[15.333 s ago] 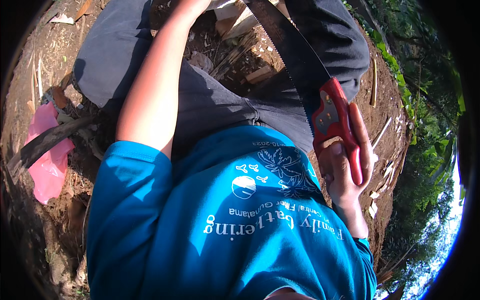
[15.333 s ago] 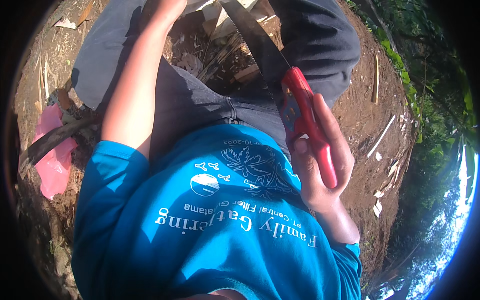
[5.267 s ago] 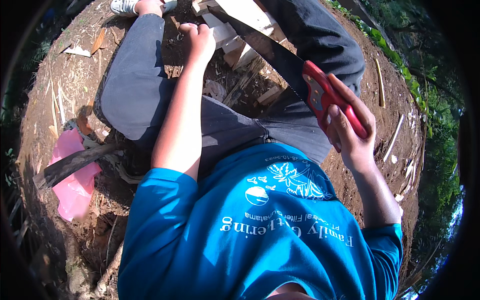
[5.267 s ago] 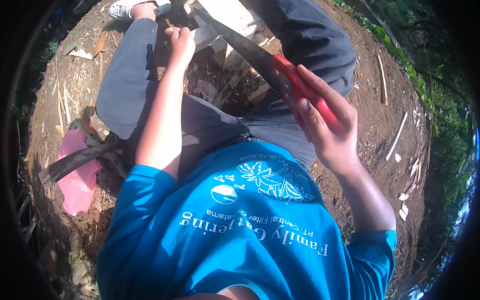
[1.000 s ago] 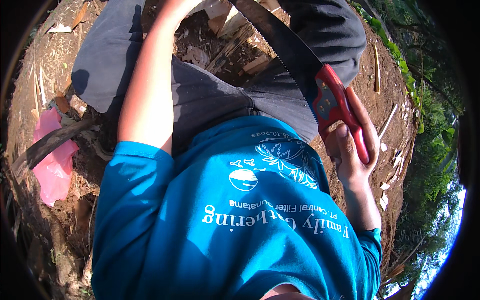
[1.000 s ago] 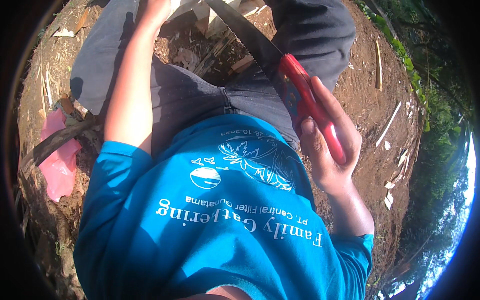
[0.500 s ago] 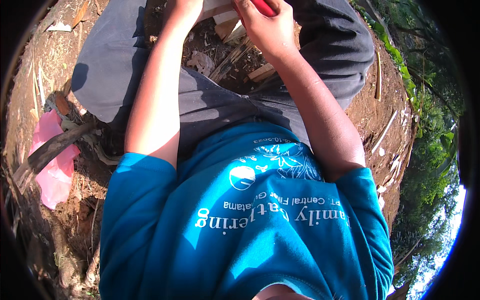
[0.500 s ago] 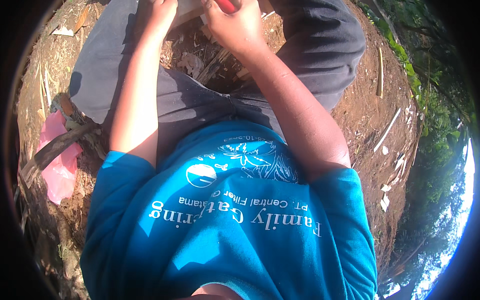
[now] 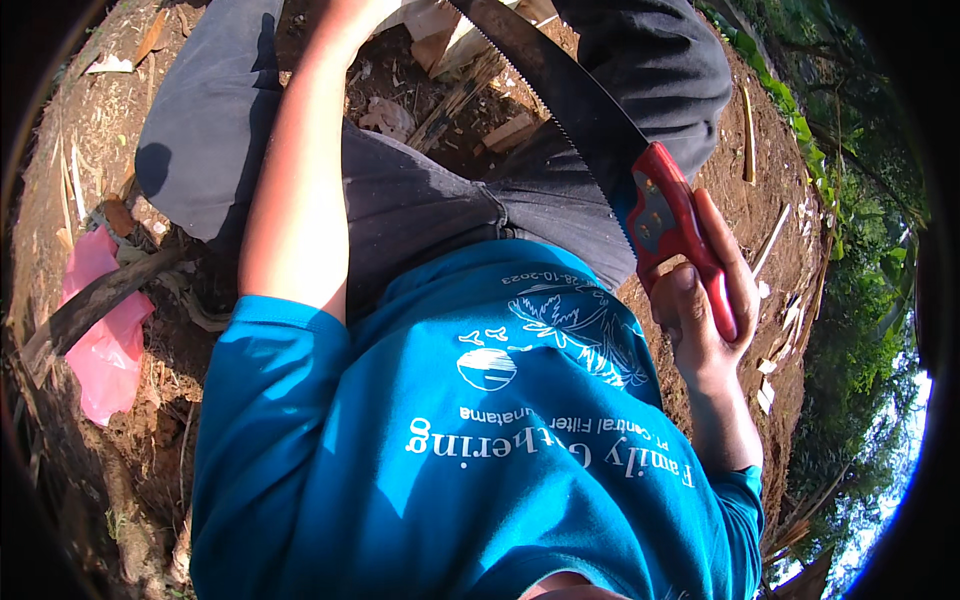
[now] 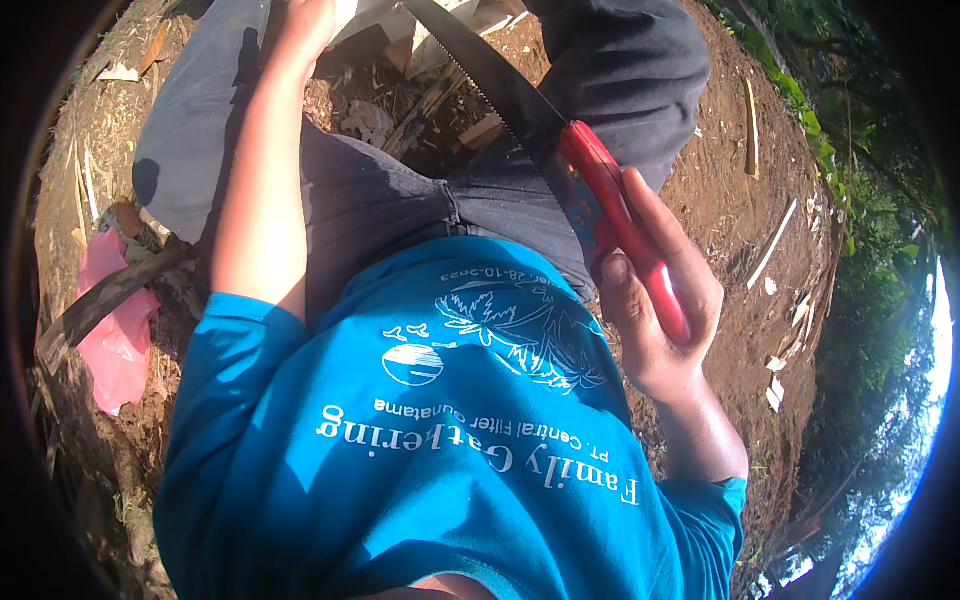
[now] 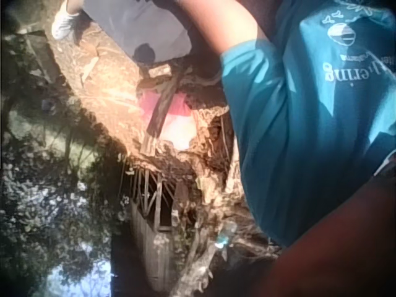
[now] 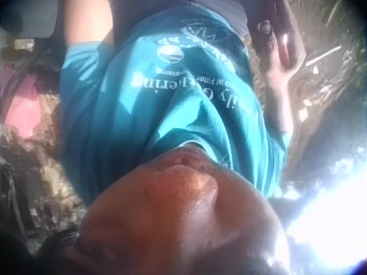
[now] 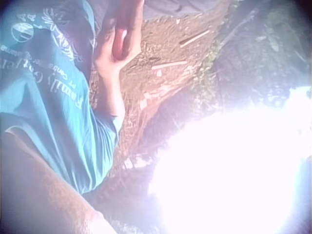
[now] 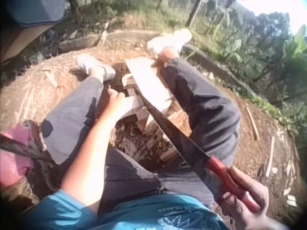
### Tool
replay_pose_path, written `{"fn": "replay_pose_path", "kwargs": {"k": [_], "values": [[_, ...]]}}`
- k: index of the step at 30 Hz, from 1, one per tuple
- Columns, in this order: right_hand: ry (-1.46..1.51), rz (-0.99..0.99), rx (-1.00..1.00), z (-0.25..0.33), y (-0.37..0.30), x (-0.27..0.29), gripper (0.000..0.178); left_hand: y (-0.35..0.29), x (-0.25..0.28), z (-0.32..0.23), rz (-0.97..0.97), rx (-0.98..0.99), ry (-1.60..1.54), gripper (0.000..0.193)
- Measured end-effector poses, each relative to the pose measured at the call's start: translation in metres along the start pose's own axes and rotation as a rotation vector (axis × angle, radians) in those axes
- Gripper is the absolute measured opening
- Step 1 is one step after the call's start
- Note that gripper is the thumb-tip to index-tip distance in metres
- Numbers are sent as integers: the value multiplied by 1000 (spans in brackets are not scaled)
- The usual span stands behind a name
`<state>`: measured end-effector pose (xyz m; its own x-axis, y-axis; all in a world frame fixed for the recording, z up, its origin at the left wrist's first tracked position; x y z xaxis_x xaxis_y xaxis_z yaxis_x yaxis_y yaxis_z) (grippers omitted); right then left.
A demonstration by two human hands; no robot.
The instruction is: The person saws a wooden structure using a handsaw and then uses a hammer and a small tool to work on a wooden joint.
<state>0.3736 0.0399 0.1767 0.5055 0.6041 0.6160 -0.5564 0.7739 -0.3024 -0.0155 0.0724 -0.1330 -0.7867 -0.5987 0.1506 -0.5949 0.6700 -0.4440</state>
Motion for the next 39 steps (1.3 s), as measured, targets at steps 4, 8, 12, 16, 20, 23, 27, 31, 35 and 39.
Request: {"fn": "replay_pose_path", "kwargs": {"k": [4, 8, 12, 16, 20, 23, 27, 31, 35, 39], "values": [[63, 15, 75, 1, 45, -27, 52, -11, 16, 3, -79, 9, 48, 70], [206, -26, 60, -14, 149, -105, 47, -40, 18, -35, -251, -26, 436, 63], [368, -256, 401, 17, 243, -145, 35, -34, 16, -30, -200, -83, 282, 63], [408, -214, 346, 14, 255, -156, 35, -9, 31, -14, -254, -250, 213, 61], [462, -206, 296, 1, 193, -130, 38, -2, 26, -19, -306, -253, 264, 50], [283, -113, 136, -22, 110, -90, 49, 0, 29, -17, -295, -257, 228, 47], [154, -10, -13, -18, 16, -28, 54, 4, 30, -7, -268, -245, 165, 42], [15, 10, 16, -2, -9, 2, 56, 5, 28, 2, -262, -228, 107, 38], [133, -8, 52, -3, 38, -27, 51, 4, 27, 8, -259, -221, 83, 34], [487, -186, 474, 13, 156, -109, 41, 3, 28, 10, -257, -218, 70, 30]]}}
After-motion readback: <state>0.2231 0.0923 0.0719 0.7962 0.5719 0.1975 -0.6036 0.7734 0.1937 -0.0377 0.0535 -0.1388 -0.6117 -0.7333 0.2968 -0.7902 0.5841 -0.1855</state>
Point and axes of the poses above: each hand's wrist, its own y-axis towards the middle knuckle, its own x-axis out of the back of the hand, z = x × y, the point moved 8 cm from there along y, towards the middle knuckle, and after that the axes turned 10 degrees about -y, right-handed, at the moved point
